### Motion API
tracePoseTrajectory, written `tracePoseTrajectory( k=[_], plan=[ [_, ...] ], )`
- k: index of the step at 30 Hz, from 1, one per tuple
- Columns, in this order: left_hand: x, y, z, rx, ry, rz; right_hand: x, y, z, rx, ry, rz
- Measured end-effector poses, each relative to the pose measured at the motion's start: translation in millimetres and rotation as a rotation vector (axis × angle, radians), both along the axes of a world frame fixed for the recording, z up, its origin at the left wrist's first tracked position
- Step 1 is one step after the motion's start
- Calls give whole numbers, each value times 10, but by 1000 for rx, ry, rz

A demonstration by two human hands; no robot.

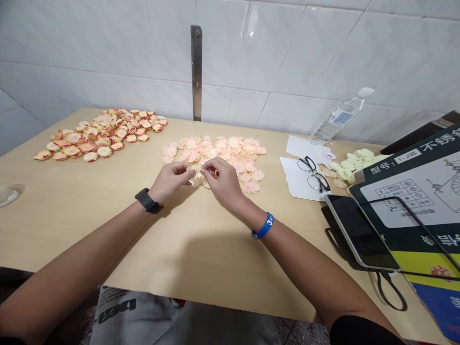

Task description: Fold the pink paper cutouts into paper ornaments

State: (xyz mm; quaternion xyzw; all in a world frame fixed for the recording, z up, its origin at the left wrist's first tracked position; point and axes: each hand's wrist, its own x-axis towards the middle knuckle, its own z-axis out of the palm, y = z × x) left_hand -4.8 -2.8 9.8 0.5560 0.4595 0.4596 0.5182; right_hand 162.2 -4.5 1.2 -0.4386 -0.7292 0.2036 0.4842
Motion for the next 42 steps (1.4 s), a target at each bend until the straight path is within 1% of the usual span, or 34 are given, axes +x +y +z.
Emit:
tracePoseTrajectory(
  k=[5,9,14,17,21,25,29,32,34,37,39,41,42],
  plan=[
    [2,11,5,-18,-31,-22,-38,-17,-48,-203,127,55],
    [-8,9,-7,17,8,-1,-69,-24,-91,-267,173,120],
    [-29,39,-34,36,52,3,-62,5,-78,-373,301,159],
    [-32,63,-61,40,56,-5,-62,8,-63,-383,326,154],
    [-27,54,-91,107,95,-23,-87,-26,-42,-373,300,115],
    [-23,4,-122,200,209,36,-101,-42,-33,-355,241,83],
    [-7,-33,-122,237,243,72,-84,-9,-61,-304,232,55],
    [19,-43,-89,302,241,124,-73,18,-103,-372,312,101],
    [31,-35,-71,306,192,148,-67,31,-127,-471,414,166],
    [1,23,-68,146,-8,130,-34,47,-133,-610,566,245],
    [-58,91,-67,40,-184,169,3,55,-114,-649,637,236],
    [-119,151,-55,27,-294,245,33,59,-84,-645,665,199],
    [-137,167,-44,45,-301,260,39,58,-69,-635,660,188]
  ],
)
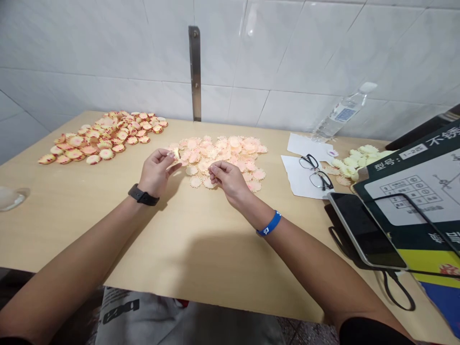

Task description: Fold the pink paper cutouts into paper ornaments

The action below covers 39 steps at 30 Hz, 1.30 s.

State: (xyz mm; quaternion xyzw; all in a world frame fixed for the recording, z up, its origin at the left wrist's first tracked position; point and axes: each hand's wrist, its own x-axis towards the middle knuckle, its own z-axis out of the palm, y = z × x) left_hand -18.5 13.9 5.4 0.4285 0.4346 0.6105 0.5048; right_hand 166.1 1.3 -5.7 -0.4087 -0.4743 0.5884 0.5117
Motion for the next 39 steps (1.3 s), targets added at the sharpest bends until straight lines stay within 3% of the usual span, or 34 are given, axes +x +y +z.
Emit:
tracePoseTrajectory(
  k=[7,11,19,26,32,39],
  plan=[
    [113,-162,57,225,446,-190,-100,-51,38,47,-60,131],
    [109,-188,44,340,598,-190,-82,-81,52,-84,-6,181],
    [73,-205,83,596,677,-58,-12,-53,107,-222,135,284],
    [70,-166,73,662,762,-168,40,-46,99,-199,49,375],
    [76,-172,34,787,771,-142,38,-2,114,-281,100,267],
    [105,-284,54,831,629,-120,23,33,166,-166,-2,57]
  ],
)
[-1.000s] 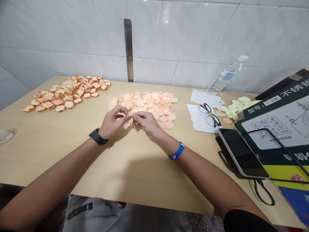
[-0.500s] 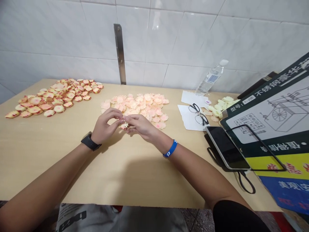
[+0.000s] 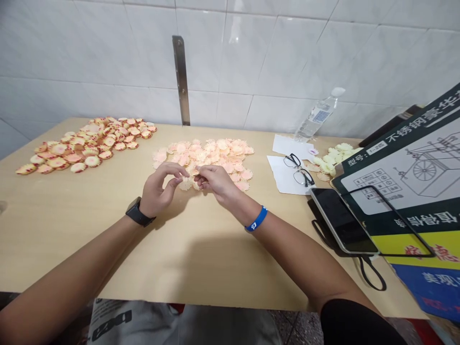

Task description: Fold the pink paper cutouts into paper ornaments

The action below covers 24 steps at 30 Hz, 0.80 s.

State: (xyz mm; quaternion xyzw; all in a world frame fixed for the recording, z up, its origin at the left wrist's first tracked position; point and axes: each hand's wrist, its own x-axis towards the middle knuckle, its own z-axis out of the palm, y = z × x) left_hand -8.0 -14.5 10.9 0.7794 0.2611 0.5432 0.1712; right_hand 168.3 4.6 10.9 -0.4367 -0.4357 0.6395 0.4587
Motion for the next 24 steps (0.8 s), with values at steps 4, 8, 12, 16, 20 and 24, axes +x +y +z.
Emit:
tracePoseTrajectory(
  k=[4,8,12,16,20,24],
  plan=[
    [-6,12,13,-116,-170,48,85,82,-49,12,-22,-136],
    [-53,195,-64,-456,-245,103,79,73,-71,48,8,-67],
    [-122,346,-142,-621,-307,149,8,13,-95,4,8,-45],
    [-153,365,-154,-675,-315,205,-36,-37,-137,0,24,-8],
    [-148,337,-141,-776,-356,188,-92,-100,-189,38,32,3],
    [-144,309,-107,-857,-315,128,-154,-171,-251,49,37,66]
  ],
)
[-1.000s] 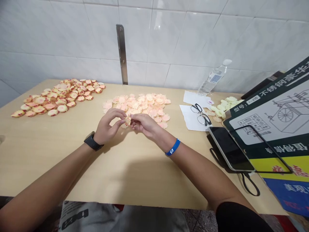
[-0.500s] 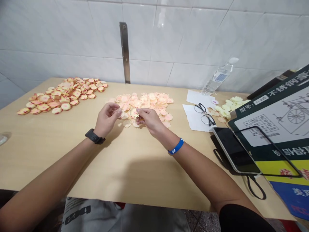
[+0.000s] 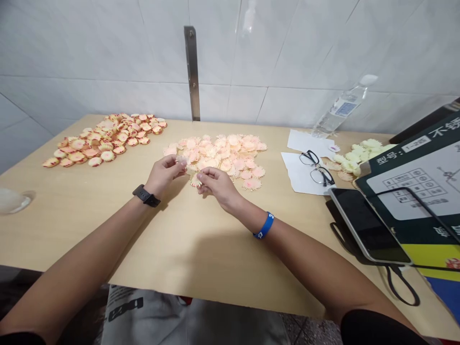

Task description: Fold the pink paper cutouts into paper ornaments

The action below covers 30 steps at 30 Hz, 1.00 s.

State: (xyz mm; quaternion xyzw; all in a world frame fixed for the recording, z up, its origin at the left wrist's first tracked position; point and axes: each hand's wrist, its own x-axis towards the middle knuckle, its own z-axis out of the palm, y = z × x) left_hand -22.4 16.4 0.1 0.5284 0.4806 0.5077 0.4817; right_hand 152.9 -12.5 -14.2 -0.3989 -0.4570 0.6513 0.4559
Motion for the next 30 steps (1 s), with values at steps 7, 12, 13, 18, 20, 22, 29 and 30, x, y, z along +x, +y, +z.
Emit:
tracePoseTrajectory(
  k=[7,12,13,18,20,22,29,30],
  plan=[
    [-10,-3,35,102,208,48,-69,-30,-120,63,-14,52],
    [-21,10,11,-17,112,51,-68,-40,-122,140,-53,116],
    [-22,14,6,-20,109,52,-66,-46,-116,157,-59,133],
    [-26,39,-7,-4,148,64,-63,-64,-99,186,-60,158],
    [-32,42,1,7,200,79,-64,-66,-104,175,-70,161],
    [-37,33,18,79,284,124,-64,-67,-108,155,-81,174],
    [13,-66,82,281,374,12,-38,-55,-44,113,-92,92],
    [28,-80,80,248,350,-49,-29,-44,-35,110,-101,61]
  ],
)
